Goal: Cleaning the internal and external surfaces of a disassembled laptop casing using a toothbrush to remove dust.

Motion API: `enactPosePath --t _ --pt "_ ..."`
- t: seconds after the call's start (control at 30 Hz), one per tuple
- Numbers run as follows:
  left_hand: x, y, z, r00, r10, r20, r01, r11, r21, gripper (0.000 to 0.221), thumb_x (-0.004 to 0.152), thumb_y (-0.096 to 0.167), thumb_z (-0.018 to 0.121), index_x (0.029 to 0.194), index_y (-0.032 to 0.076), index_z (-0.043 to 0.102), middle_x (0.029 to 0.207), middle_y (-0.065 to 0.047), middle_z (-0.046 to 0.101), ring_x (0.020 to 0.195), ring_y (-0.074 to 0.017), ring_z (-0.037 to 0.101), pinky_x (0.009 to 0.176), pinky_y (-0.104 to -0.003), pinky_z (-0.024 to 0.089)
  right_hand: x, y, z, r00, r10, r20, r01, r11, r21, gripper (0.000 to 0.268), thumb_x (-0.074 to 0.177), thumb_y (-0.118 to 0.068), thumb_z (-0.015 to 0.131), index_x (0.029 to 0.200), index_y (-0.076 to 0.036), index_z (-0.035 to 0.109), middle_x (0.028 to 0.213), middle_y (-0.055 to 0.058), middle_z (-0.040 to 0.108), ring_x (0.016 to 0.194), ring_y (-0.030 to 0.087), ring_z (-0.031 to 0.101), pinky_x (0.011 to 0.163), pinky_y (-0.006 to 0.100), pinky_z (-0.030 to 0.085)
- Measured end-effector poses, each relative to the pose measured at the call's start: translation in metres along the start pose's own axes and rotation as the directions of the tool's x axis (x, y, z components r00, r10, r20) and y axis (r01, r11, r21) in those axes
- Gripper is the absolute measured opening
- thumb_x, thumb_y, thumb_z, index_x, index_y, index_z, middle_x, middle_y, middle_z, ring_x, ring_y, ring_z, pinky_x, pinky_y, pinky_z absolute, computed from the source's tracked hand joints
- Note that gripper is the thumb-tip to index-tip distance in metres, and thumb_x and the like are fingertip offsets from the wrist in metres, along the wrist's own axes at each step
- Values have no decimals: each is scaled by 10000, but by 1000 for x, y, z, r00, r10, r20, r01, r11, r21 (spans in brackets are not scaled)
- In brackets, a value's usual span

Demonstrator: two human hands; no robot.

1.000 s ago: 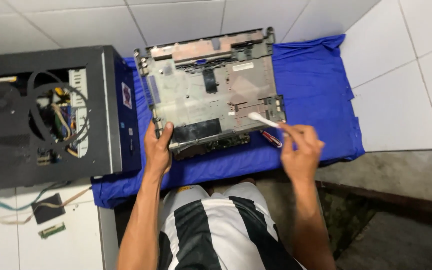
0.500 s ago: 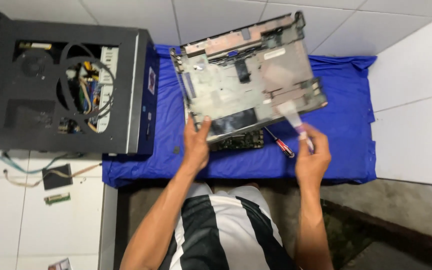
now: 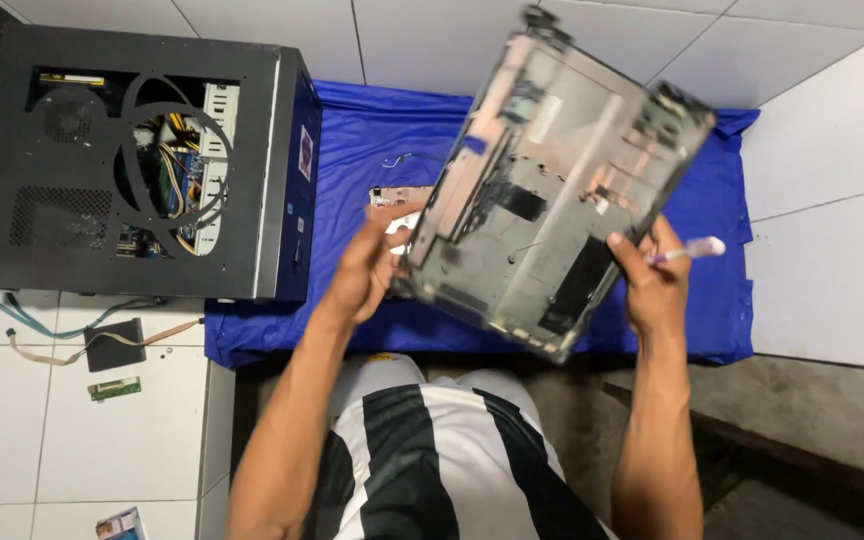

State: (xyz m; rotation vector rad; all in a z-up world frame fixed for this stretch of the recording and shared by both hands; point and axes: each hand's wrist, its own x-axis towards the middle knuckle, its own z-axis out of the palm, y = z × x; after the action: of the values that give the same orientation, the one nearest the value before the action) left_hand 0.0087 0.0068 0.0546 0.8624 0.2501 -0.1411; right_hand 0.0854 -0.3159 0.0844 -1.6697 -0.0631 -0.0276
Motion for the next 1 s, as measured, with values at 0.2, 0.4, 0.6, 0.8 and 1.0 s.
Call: enactPosePath --t 0.2,0.4,0.6,0.8,1.0 --pt "-8 6 46 979 114 -168 25 753 658 664 1038 583 382 1392 72 615 1294 -179 672 1235 -273 586 1085 -450 426 15 -21 22 986 -165 -24 148 930 -336 648 845 114 789 1446 -16 585 1095 209 661 907 221 642 859 393 590" --pt "-1 -13 8 887 380 -260 -117 732 671 520 1082 500 380 1145 87 688 1053 -172 724 1053 -265 637 975 -470 481 -26 -26 7 839 -431 332 534 530 -659 156 984 -103 752 1126 -160 782 1064 68 622 934 328 670 809 429 528" --pt "0 -11 32 824 538 -181 -273 655 705 447 1106 430 387 987 92 653 833 -122 676 870 -213 604 843 -426 512 -63 -18 53 776 -418 472 628 449 -635 143 908 -234 781 1018 -325 794 935 -100 677 888 133 659 812 285 456" --pt "14 -32 -4 802 582 -135 -348 639 687 462 1125 421 347 857 128 585 710 -59 588 727 -193 552 738 -372 496 -50 -27 12 819 -410 403 565 450 -691 178 925 -178 781 1046 -309 789 959 -81 683 941 160 669 865 299 416" --pt "17 -36 6 775 624 -98 -394 598 698 420 1124 350 400 822 96 543 680 -88 550 729 -179 536 710 -381 487 -63 -24 27 808 -429 404 581 469 -665 185 900 -172 784 1004 -325 793 930 -99 696 880 153 673 833 286 426"
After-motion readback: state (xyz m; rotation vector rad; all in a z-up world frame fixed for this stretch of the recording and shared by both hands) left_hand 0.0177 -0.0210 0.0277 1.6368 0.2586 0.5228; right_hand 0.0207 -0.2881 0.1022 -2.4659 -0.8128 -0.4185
